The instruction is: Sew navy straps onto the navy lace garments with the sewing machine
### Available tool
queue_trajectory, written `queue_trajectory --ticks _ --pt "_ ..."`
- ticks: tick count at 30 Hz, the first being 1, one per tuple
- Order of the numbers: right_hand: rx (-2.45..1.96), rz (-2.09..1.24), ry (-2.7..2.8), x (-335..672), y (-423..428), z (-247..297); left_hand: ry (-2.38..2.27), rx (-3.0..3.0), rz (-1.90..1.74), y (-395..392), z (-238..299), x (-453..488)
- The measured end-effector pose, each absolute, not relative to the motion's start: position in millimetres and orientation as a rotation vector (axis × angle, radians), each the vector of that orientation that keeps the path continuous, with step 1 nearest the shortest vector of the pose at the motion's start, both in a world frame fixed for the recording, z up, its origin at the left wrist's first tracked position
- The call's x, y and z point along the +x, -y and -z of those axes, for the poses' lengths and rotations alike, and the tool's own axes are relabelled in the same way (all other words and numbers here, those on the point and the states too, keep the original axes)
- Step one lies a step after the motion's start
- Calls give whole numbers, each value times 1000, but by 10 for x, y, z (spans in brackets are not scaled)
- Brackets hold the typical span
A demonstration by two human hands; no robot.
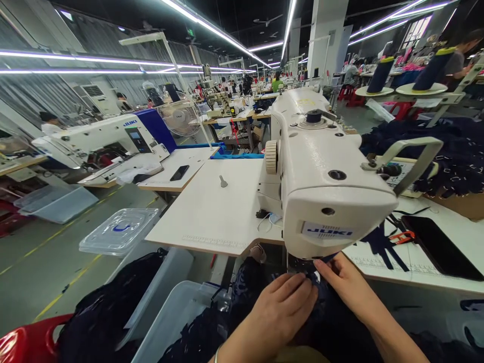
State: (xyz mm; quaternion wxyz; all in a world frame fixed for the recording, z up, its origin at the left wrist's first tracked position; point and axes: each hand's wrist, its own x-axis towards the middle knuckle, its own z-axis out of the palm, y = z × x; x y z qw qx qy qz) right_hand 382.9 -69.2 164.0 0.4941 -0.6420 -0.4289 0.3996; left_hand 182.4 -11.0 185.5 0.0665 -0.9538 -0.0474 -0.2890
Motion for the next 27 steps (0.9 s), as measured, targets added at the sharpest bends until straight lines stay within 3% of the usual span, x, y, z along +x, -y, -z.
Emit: queue_trajectory --ticks 14,27 --pt "-1618 -1003 1061 3889 707 -1590 256 -2885 887 141 -1827 1875" --pt "-1665 -1007 984 3851 712 -1620 247 -3127 671 62 -1990 1871"
